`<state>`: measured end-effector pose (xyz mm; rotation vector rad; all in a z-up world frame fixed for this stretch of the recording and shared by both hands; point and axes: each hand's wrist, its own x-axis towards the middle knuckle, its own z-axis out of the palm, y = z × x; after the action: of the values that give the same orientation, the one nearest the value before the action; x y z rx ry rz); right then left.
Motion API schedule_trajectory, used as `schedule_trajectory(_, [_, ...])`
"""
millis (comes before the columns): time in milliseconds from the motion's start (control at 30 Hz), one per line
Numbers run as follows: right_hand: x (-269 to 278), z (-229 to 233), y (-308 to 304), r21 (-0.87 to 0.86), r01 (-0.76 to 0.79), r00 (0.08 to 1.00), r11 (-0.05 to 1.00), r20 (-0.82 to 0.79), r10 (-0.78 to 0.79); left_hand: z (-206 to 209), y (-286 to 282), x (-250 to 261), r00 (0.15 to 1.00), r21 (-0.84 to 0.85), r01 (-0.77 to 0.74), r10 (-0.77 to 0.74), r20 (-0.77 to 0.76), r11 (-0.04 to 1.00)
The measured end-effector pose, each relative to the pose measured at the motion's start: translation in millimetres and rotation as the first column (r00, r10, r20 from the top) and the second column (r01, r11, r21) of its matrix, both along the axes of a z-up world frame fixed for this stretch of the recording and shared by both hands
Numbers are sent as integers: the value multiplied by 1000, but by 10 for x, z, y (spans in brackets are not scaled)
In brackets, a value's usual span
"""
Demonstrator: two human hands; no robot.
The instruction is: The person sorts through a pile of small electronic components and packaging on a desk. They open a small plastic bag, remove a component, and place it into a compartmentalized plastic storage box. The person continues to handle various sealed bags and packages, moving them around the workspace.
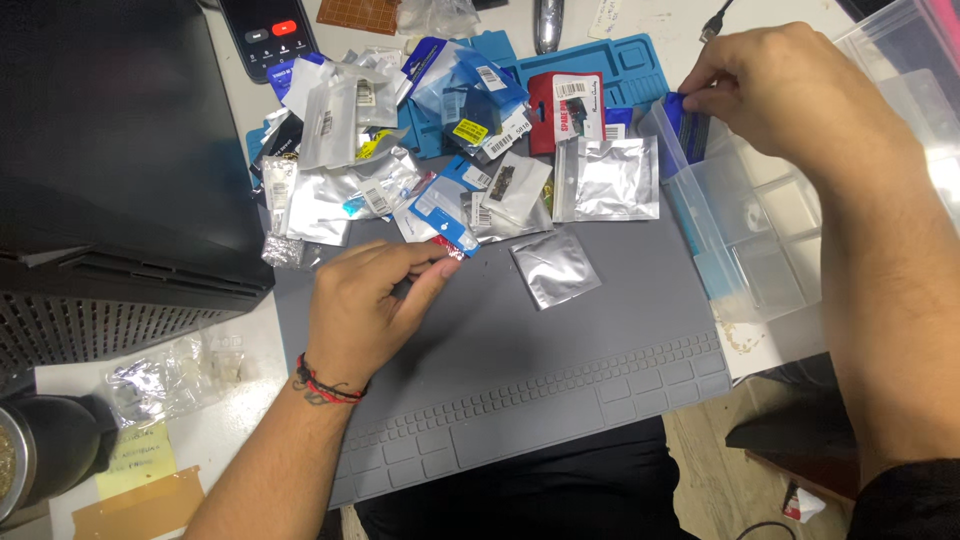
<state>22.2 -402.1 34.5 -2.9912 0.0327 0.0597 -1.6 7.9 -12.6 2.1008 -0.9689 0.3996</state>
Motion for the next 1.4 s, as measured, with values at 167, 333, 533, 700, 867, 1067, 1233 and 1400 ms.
schedule_trajectory(167, [14,-73,32,-43,-53,996,998,67,56,-5,-6,6,1000,-11,3,-3,7,1000])
schedule_trajectory(333, [-84,145,237,17,126,991,992,-39,-126,11,0,-9,1000,11,2,-2,31,1000])
schedule_trajectory(533, [-273,114,37,73,-44,989,996,147,33,26,11,7,999,-1,12,-12,49,1000])
schedule_trajectory(700, [-406,160,47,103,-8,985,995,172,-9,67,16,7,999,-19,0,1,54,1000])
schedule_trajectory(867, [-644,210,287,28,-60,973,998,224,52,85,48,25,997,-35,-54,56,58,998])
schedule_trajectory(1067, [-801,411,1252,128,-257,951,958,211,227,144,87,26,976,-92,-214,217,26,973])
schedule_trajectory(1233, [-545,149,1754,91,-329,930,940,203,306,141,157,107,953,-79,-298,301,28,951])
schedule_trajectory(1400, [-360,-240,1803,94,-385,905,918,234,355,173,232,156,927,-72,-357,363,92,931])
